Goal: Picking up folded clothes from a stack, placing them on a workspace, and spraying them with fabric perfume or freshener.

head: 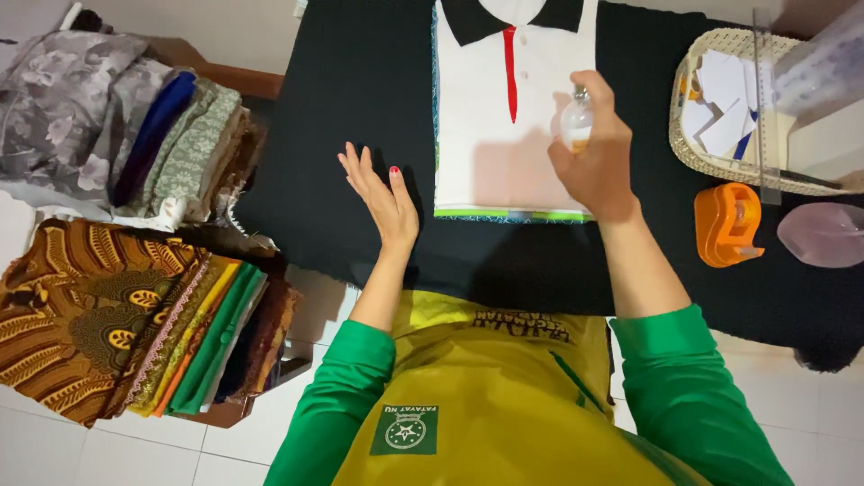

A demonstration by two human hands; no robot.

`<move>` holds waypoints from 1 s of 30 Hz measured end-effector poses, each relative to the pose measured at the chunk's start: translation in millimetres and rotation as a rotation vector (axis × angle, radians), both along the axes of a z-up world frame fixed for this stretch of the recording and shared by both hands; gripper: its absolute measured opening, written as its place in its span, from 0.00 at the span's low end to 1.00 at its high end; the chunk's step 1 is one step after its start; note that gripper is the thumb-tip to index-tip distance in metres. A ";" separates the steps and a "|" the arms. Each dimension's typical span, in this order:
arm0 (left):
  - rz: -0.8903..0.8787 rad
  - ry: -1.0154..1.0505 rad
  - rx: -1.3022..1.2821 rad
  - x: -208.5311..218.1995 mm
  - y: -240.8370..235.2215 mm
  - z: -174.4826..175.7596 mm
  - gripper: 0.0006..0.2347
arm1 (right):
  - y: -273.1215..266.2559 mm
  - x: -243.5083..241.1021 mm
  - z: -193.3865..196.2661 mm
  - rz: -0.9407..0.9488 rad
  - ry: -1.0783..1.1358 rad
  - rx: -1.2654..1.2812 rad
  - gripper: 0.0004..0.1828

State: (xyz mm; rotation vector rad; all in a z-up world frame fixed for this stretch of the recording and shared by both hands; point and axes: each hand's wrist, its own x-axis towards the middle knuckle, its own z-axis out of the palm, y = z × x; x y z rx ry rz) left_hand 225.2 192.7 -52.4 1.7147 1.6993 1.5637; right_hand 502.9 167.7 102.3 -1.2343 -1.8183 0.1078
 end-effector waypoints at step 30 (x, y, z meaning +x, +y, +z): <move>0.018 0.046 -0.028 1.3 -1.6 3.0 0.23 | 6.9 34.7 -12.0 -0.046 0.018 0.049 0.35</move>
